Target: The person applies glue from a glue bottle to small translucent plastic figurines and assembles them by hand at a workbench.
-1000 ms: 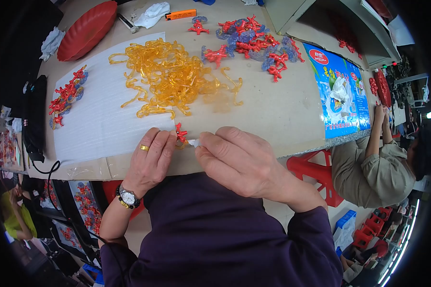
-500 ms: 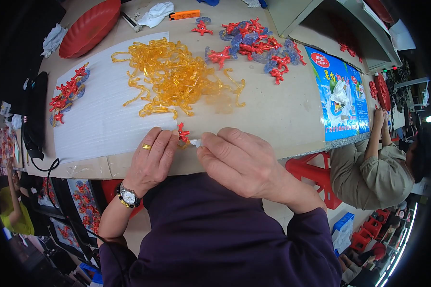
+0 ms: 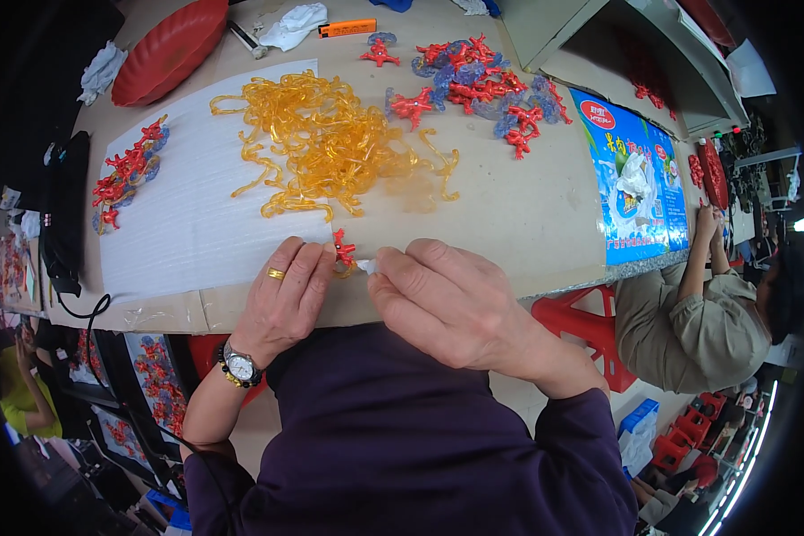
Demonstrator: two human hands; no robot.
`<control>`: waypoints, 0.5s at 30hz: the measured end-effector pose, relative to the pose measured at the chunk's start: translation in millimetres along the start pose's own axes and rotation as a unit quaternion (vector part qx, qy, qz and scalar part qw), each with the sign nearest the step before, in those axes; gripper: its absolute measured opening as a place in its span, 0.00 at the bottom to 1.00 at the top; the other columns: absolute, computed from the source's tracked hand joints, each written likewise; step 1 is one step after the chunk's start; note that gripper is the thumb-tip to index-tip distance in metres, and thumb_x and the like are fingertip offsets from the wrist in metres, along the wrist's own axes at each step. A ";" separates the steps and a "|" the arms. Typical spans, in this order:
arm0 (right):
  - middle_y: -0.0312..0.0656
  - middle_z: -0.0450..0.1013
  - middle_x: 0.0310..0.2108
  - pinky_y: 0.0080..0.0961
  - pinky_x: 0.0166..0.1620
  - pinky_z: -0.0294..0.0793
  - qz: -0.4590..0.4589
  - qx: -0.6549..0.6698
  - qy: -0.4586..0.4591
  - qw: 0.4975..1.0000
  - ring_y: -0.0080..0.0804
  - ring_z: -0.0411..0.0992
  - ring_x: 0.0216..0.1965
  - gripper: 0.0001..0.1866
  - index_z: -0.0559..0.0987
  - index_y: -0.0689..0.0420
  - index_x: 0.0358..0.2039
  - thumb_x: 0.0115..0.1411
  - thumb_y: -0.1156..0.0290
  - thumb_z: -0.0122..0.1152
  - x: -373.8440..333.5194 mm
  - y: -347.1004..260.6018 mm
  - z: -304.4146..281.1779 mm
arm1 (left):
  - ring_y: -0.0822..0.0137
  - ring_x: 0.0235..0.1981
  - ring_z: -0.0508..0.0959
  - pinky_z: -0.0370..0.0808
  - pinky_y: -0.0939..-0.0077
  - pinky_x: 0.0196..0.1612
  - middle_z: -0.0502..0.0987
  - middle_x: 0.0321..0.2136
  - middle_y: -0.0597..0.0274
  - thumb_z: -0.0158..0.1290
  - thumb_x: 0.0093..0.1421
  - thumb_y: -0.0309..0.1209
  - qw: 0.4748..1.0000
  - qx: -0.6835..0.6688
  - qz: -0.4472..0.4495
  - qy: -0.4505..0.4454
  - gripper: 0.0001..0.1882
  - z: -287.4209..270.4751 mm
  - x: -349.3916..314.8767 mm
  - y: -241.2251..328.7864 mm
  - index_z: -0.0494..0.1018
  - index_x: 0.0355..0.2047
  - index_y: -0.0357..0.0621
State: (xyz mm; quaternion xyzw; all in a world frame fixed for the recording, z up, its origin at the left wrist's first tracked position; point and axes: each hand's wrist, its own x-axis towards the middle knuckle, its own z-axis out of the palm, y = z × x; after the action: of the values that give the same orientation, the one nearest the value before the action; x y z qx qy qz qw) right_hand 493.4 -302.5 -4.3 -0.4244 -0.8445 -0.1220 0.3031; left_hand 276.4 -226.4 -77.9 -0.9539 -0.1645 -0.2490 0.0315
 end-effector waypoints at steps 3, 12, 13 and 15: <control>0.45 0.74 0.31 0.22 0.28 0.76 -0.001 0.004 -0.005 1.000 0.34 0.73 0.29 0.10 0.77 0.62 0.27 0.40 0.78 0.65 0.8 0.2 0.1 | 0.52 0.43 0.73 0.77 0.66 0.45 0.71 0.40 0.50 0.52 0.51 0.28 1.000 0.002 0.001 0.001 0.19 0.2 0.3 0.1 0.73 0.43 0.29; 0.45 0.76 0.33 0.24 0.30 0.78 0.000 -0.007 -0.081 0.997 0.36 0.75 0.31 0.11 0.79 0.61 0.28 0.41 0.78 0.69 13.2 -7.4 -10.8 | 0.52 0.42 0.73 0.77 0.66 0.44 0.71 0.39 0.49 0.53 0.50 0.28 1.000 0.001 0.005 0.005 0.19 -1.1 1.5 0.1 0.73 0.42 0.28; 0.45 0.76 0.33 0.24 0.30 0.78 0.000 -0.008 -0.081 0.997 0.36 0.75 0.31 0.11 0.79 0.61 0.28 0.41 0.78 0.69 13.8 -8.1 -12.1 | 0.52 0.42 0.73 0.77 0.66 0.44 0.71 0.39 0.49 0.53 0.50 0.28 1.000 -0.001 0.006 0.006 0.19 -1.4 2.0 0.1 0.73 0.41 0.28; 0.45 0.76 0.34 0.24 0.30 0.79 -0.007 -0.011 -0.097 0.995 0.36 0.75 0.32 0.11 0.79 0.60 0.28 0.42 0.78 0.69 14.5 -9.1 -14.4 | 0.52 0.42 0.73 0.77 0.66 0.44 0.71 0.39 0.49 0.53 0.50 0.28 1.000 0.000 0.010 0.005 0.19 -1.9 3.3 0.3 0.73 0.41 0.28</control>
State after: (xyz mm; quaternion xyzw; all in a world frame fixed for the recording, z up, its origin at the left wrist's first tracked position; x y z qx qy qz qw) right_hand 485.5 -305.4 16.5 -0.4316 -0.8714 -0.0917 0.2145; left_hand 278.3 -226.0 -74.6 -0.9542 -0.1548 -0.2536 0.0345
